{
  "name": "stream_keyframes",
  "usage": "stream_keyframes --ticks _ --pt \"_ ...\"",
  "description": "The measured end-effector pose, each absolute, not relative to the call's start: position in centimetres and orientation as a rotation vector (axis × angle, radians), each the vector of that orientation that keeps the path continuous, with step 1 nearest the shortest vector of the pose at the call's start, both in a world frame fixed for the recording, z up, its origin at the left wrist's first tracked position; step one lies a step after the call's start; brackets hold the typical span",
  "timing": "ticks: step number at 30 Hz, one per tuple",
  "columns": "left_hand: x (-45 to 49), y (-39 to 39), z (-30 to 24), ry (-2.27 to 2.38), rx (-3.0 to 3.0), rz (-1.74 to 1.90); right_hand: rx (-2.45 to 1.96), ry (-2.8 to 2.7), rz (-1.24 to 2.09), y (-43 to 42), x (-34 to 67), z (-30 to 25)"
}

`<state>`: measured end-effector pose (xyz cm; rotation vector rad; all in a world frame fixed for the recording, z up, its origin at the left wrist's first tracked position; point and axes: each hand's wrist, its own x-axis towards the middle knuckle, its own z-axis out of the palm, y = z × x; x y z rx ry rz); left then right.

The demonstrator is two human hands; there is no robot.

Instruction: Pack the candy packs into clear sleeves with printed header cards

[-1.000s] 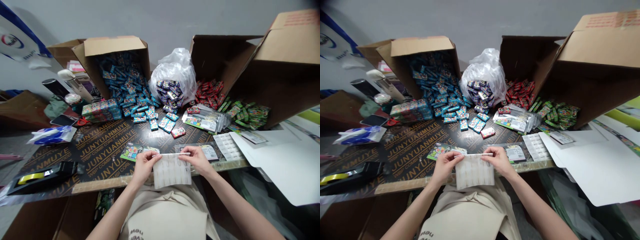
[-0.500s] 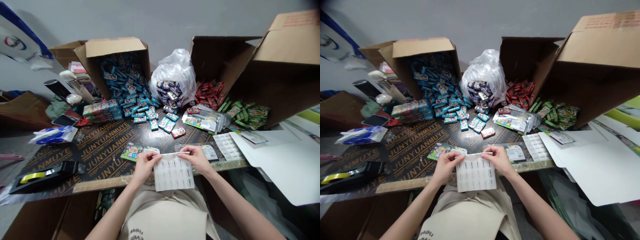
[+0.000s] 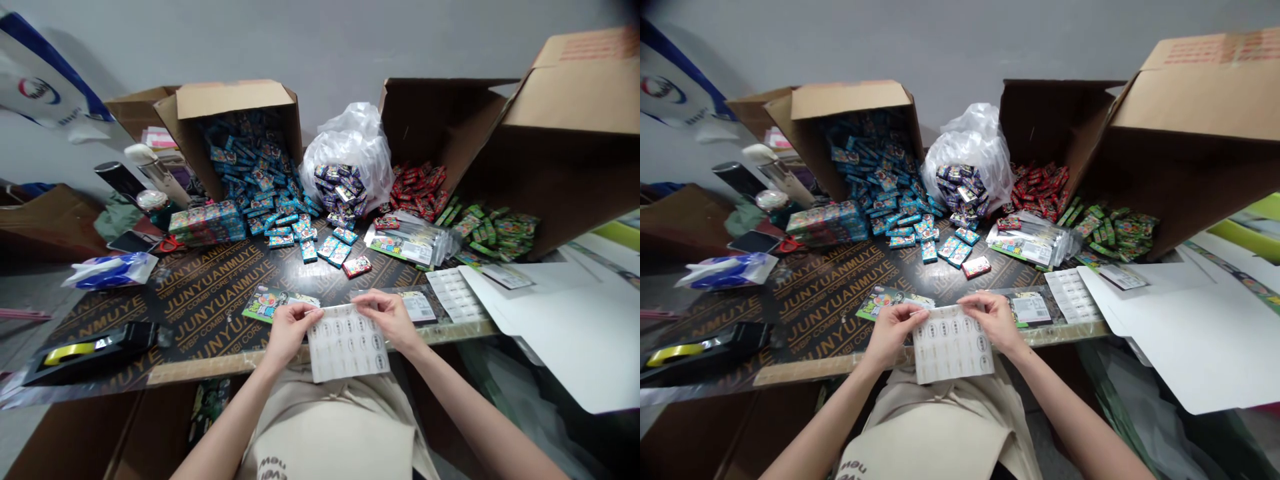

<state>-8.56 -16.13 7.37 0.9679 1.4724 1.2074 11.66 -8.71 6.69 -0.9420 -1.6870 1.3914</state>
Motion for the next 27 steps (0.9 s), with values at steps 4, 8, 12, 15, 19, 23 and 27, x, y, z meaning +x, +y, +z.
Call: stream_keyframes --ticks 4,8,12,15,19,23,27 --pt "-8.7 -16.2 7.6 1.5 0.961 1.214 -0.963 -1.643 1.462 -8.4 11.5 6.9" --pt "-8.6 -16.3 7.7 1.493 0.958 1.21 -1.046 -1.704 1.444 -8.4 11.4 7.4" --pt "-8.5 -16.4 7.5 1.439 0.889 1.216 -1.023 -1.794 1.23 -8.7 11.4 7.5" --pt "-8.3 -16.0 7.4 1.4 0.854 1.205 -1.075 -1.749 1.262 -8.5 11.4 7.0" --pt "-8.5 -14.1 6.9 1.406 0.949 1.151 -1.12 -1.769 1.318 -6.4 12.4 6.3" --pt "-10.2 -11.5 6.2 1.522 0.936 1.206 -1.255 -2.021 0.825 -2.5 15.9 5.6" --pt "-13.3 -9.9 6.0 1.598 0.906 1.27 -1.476 -2.461 0.44 -0.2 19.3 3.9"
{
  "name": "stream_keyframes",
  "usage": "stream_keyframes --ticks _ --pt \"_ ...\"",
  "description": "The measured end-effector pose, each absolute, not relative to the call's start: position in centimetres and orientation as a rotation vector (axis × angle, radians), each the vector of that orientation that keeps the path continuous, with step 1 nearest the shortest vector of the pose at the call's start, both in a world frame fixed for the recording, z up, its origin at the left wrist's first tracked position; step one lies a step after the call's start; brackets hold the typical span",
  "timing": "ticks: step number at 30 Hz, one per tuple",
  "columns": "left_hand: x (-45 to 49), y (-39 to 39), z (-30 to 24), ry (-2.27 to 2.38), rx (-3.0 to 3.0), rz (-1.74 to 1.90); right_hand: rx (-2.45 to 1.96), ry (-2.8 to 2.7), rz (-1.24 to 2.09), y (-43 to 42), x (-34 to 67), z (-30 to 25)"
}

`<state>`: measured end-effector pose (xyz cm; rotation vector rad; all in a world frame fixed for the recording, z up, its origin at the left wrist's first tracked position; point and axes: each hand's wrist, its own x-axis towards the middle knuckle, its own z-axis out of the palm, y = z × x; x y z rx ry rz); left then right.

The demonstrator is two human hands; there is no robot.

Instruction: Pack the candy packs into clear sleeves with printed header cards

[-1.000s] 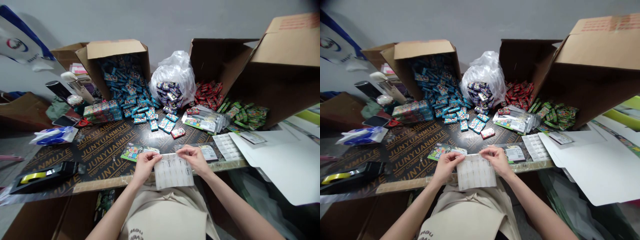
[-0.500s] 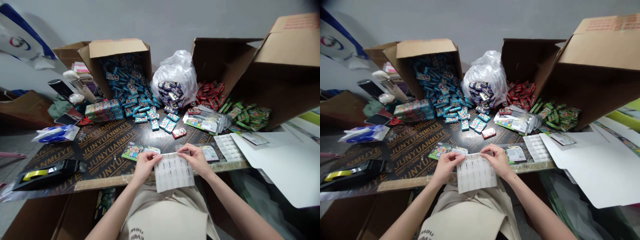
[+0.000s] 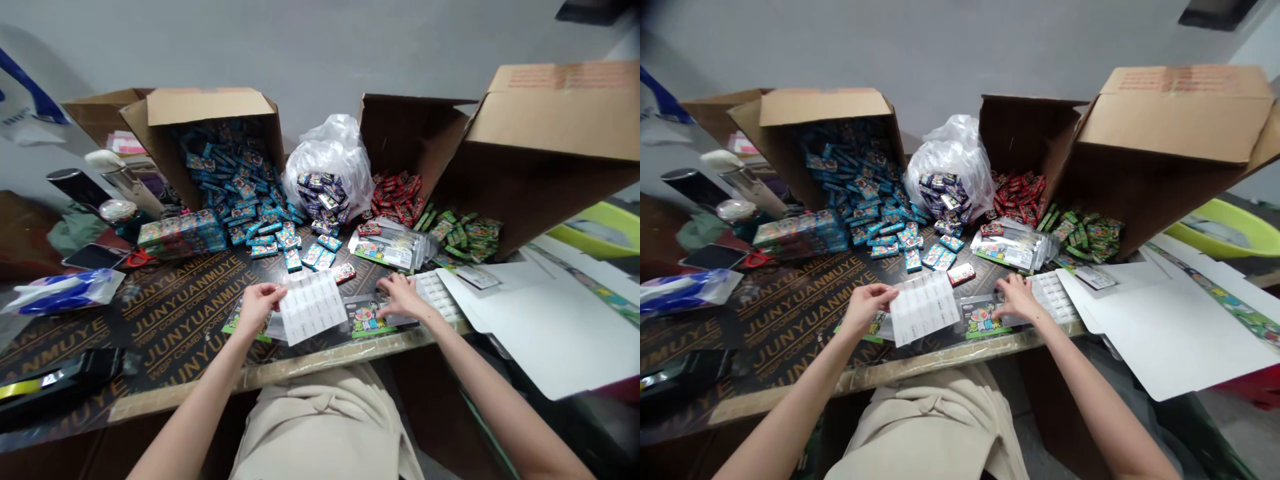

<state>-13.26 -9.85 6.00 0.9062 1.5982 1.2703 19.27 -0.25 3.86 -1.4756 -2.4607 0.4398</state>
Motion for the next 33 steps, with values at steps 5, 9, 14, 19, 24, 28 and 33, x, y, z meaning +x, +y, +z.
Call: stream_keyframes --ticks 5,9,14,19,24,28,33 --pt "-15.8 -9.0 6.1 1.688 0.883 1.241 -1.322 -2.52 0.748 1.0 21.0 4.1" --pt "-14.2 -7.5 5.4 1.719 0.902 1.118 -1.111 -2.063 1.162 3.6 23.5 7.6" --pt "-6.5 -4.6 2.8 1.753 1.029 0.898 -1.054 -2.14 1.341 4.4 22.3 8.0" --pt "-2.6 -4.1 2.5 1.845 1.323 0.754 -1.244 -2.461 1.087 3.0 19.7 3.5" --pt "-9.4 -6.5 5.4 1.929 1.635 0.679 -1.279 -2.503 0.509 2.3 19.7 3.2" --pt "-15.3 -10.0 5.9 1.727 2.101 0.289 -1.156 -2.476 0.284 3.1 15.7 3.8" --pt "-17.5 -13.1 3.6 1.745 2.184 0.211 -1.194 -2.496 0.188 5.1 7.3 2.9"
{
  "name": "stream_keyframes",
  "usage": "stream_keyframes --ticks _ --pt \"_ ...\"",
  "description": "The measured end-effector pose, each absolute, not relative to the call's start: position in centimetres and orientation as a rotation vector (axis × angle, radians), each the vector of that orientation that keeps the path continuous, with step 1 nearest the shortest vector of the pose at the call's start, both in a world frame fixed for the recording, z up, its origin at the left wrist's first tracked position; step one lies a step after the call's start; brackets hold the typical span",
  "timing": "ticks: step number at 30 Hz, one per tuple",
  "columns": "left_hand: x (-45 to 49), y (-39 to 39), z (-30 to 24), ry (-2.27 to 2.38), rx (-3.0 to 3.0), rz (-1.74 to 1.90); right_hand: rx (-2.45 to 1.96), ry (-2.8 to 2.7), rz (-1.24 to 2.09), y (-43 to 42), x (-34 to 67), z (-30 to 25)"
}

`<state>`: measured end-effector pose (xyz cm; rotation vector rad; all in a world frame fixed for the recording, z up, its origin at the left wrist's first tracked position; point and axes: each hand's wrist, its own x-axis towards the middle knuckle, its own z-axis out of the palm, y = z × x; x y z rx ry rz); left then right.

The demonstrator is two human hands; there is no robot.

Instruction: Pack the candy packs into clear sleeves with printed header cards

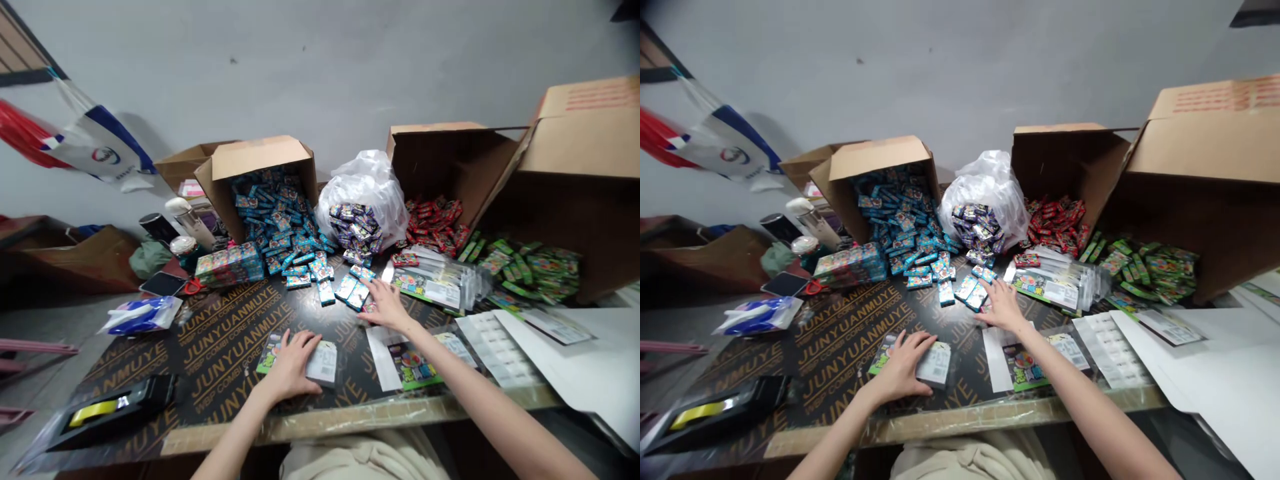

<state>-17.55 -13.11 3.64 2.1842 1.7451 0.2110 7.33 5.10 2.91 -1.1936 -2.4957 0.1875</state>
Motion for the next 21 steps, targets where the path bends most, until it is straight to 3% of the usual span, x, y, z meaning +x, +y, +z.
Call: stream_keyframes --ticks 7,16,21 --pt "-22.2 -14.9 2.2 2.136 2.032 0.361 -1.168 -2.504 0.181 5.1 2.0 3.9" --pt "-23.2 -14.4 2.2 2.112 2.017 0.324 -1.267 -2.521 0.238 6.3 3.0 5.0" --pt "-22.7 -13.2 2.7 1.998 2.041 0.353 -0.978 -2.393 0.736 4.3 1.0 4.9"
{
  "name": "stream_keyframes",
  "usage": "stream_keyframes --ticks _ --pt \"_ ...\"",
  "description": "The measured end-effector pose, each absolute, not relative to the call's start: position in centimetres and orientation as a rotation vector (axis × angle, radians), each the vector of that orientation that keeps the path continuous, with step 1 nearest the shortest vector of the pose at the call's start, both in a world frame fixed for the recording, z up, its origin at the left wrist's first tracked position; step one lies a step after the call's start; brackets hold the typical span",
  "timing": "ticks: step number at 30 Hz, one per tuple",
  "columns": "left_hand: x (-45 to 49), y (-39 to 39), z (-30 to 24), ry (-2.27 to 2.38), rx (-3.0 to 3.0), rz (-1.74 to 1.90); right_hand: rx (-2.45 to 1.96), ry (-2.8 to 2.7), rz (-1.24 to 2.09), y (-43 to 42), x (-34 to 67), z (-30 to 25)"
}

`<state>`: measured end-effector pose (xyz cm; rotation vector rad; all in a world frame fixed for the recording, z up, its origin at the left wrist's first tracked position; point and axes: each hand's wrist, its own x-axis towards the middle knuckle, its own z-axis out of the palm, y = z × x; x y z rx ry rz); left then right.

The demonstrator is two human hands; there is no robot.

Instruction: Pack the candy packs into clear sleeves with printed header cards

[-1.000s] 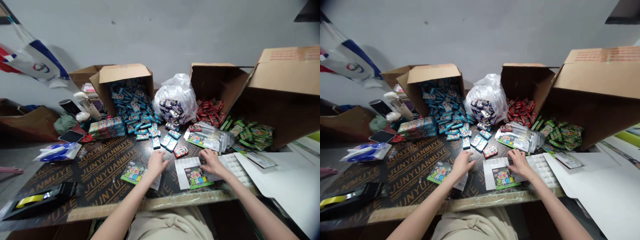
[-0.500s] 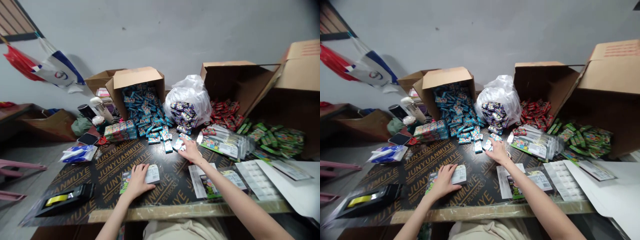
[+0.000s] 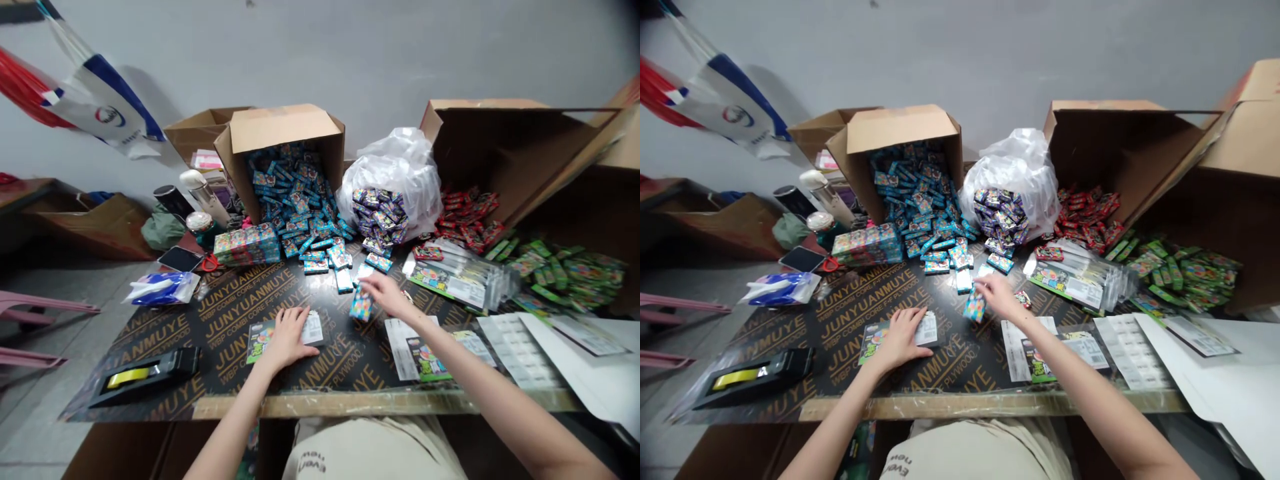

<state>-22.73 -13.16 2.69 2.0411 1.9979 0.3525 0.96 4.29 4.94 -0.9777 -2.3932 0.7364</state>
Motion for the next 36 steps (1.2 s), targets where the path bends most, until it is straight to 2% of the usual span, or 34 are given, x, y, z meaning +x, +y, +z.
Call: stream_keyframes --ticks 3,9,15,23,30,36 --pt "-22.6 -12.7 3.1 1.992 2.035 0.389 -0.959 -2.451 0.832 2.0 0.1 3.3" --pt "-23.2 -13.0 3.9 2.07 1.981 0.5 -0.871 -2.615 0.671 -0.1 1.8 2.6" --pt "-21.7 -12.1 4.7 2.034 1.985 0.472 -0.778 -2.455 0.754 -1.0 1.4 4.5" --pt "-20.0 -10.5 6.1 1.871 2.061 0.622 -0.762 -2.677 0.515 -1.7 -0.5 7.5" --pt "-20.2 -10.1 6.6 1.825 2.03 0.666 -0.576 -2.678 0.763 -1.1 -0.1 8.2" --pt "-20.4 -10.1 6.7 1.777 1.917 0.724 -0.633 -2.63 0.782 -0.6 0.4 8.9"
